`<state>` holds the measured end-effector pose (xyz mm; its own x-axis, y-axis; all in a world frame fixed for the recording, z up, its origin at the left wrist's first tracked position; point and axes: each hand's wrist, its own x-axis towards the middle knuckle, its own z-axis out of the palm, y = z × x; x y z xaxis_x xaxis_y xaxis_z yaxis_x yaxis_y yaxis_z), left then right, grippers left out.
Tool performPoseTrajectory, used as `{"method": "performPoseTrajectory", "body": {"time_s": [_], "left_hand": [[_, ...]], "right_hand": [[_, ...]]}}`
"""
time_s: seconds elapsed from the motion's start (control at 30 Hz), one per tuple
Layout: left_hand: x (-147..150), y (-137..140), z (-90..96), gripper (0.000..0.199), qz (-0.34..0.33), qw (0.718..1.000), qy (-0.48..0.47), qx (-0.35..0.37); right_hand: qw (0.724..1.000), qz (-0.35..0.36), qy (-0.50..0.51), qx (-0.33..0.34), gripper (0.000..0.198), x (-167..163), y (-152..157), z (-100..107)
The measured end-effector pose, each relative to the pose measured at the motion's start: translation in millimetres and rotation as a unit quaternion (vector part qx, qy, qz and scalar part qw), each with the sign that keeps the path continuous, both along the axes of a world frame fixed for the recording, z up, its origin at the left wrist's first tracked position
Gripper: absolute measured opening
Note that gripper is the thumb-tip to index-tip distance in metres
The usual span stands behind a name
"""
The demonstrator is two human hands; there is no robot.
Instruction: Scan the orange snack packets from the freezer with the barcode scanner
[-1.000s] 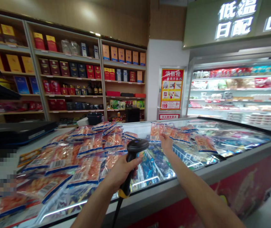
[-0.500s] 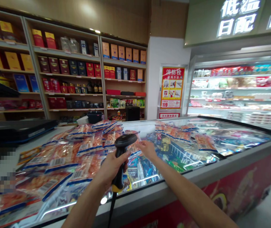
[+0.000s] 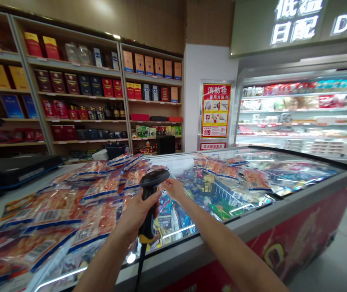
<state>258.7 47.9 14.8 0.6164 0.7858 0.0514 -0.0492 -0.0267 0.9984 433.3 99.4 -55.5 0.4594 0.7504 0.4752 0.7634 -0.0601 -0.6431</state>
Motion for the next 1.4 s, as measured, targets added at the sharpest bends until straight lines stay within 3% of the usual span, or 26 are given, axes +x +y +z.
{"method": "performPoseTrajectory", "body": {"time_s": [0.13,0.23,0.37,0.5,0.57,0.73,0.97,1.27,1.4], "left_hand": [[-3.3,3.9,-0.2,0.032,-0.001,1.000,-0.006,0.003],[-2.0,5.7,-0.5,0.031,-0.010,1.000,-0.003,0.004],[6.9,4.6,-3.2,0.031,-0.024,1.000,0.004,0.011],[17.4,1.9,-8.4,0.031,-0.043,0.999,0.014,0.003],[21.7,1.5,-10.6,0.031,-0.044,0.999,0.018,-0.004],[31.4,0.8,-10.9,0.030,-0.061,0.997,0.020,-0.030],[52.5,-3.9,4.6,0.029,-0.063,0.998,0.013,-0.012],[93.7,21.4,14.7,0.031,-0.103,0.995,0.001,0.015],[102.4,28.4,12.3,0.033,-0.115,0.993,0.006,0.018]], "right_hand": [[1.000,-0.008,-0.018,-0.011,0.032,2.8,4.7,6.6],[0.998,-0.036,-0.029,-0.031,0.045,25.6,-7.9,15.3],[0.982,-0.185,-0.024,-0.003,0.033,86.1,-44.5,20.8],[0.924,-0.378,-0.062,-0.008,0.030,145.2,-85.9,13.9],[0.903,-0.423,-0.073,-0.027,0.031,162.1,-99.2,8.0],[0.909,-0.387,-0.131,-0.084,0.033,171.2,-98.2,-4.0],[0.903,-0.359,-0.196,-0.128,0.034,170.9,-81.0,-6.1],[0.878,-0.394,-0.225,-0.156,0.041,188.1,-74.4,-4.6],[0.890,-0.362,-0.219,-0.172,0.029,190.0,-74.8,-3.4]]}}
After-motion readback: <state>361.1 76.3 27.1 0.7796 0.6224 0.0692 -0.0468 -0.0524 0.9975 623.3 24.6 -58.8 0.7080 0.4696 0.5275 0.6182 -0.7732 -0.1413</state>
